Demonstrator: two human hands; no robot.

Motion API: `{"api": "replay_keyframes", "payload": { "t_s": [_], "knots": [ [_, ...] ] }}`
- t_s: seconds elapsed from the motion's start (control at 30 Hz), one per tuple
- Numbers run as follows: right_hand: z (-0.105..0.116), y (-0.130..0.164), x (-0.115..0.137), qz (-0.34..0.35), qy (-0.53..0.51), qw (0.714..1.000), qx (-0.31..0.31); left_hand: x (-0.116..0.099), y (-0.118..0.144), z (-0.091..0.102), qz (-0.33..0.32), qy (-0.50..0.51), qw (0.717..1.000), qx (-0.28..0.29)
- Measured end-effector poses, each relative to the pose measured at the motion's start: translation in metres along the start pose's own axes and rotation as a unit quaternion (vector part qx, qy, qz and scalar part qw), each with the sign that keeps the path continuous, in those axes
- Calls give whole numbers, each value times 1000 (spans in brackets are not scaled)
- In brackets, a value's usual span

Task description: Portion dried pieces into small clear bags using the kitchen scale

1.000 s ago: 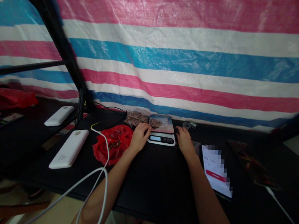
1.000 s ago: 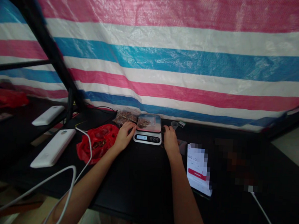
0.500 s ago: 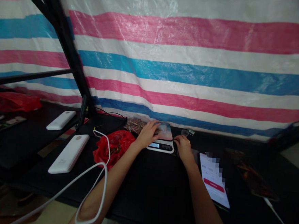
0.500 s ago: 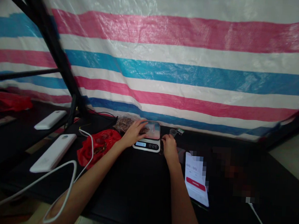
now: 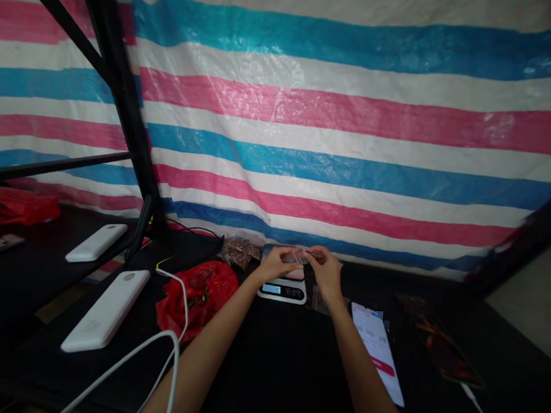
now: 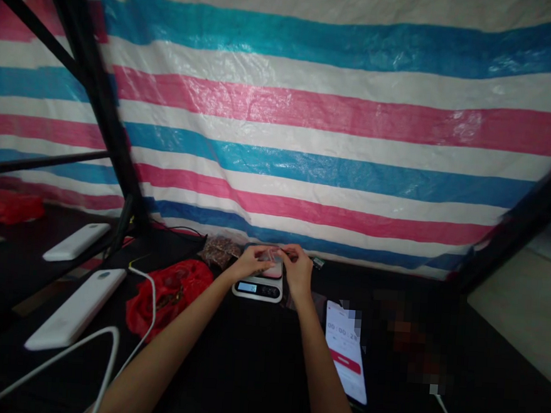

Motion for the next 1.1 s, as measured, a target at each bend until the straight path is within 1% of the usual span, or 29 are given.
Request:
{"api": "replay_keyframes", "payload": {
  "t_s": [0.07, 0.13, 0.2, 0.27, 0.33, 0.37, 0.4, 0.47, 0.53, 0.6, 0.67, 0.73, 0.8, 0.87, 0.97, 1.1],
  "knots": [
    [-6, -4, 16, 31, 37, 998, 40, -3, 4, -5, 8, 61, 998, 5],
    [-8, -2, 33, 70, 72, 993, 62, -5, 7, -7, 17, 101, 995, -4],
    [-5, 2, 47, 103, 86, 989, 55, -6, 10, -6, 24, 125, 992, -15],
    [6, 10, 51, 115, 101, 988, 19, -6, 12, 0, 30, 119, 992, -25],
    [17, 20, 43, 100, 138, 985, -1, -7, 10, 10, 27, 74, 996, -35],
    [21, 25, 34, 83, 164, 983, 8, -6, 8, 16, 23, 36, 998, -40],
    [22, 32, 22, 61, 195, 978, 38, -5, 5, 21, 17, -9, 999, -44],
    [21, 45, -5, 12, 259, 959, 110, -1, -2, 28, 6, -114, 993, -39],
    [19, 58, -28, -27, 285, 941, 178, 6, -7, 29, 5, -230, 973, -14],
    [14, 67, -41, -30, 270, 931, 244, 10, -5, 27, 3, -335, 942, 1],
    [11, 71, -44, -19, 247, 929, 276, 9, 4, 28, -4, -402, 916, -20],
    [12, 70, -43, -14, 237, 935, 263, 3, 19, 32, -9, -426, 902, -71],
    [13, 69, -41, -14, 230, 942, 246, -2, 37, 40, -8, -425, 896, -126],
    [12, 69, -39, -12, 217, 944, 247, -4, 52, 47, -4, -416, 895, -162],
    [10, 69, -37, -8, 201, 945, 259, 3, 61, 56, 13, -394, 901, -184],
    [9, 70, -37, -9, 202, 942, 267, 12, 60, 59, 24, -383, 904, -188]
  ]
}}
Point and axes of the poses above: each hand's wrist, its own y-axis away from the middle knuckle, its own z-axis out of the back of the hand, x = y × z, the point moved 6 cm from there along -y, towards the middle knuckle, and after that the axes turned 11 degrees about -y, right-handed, at the moved point
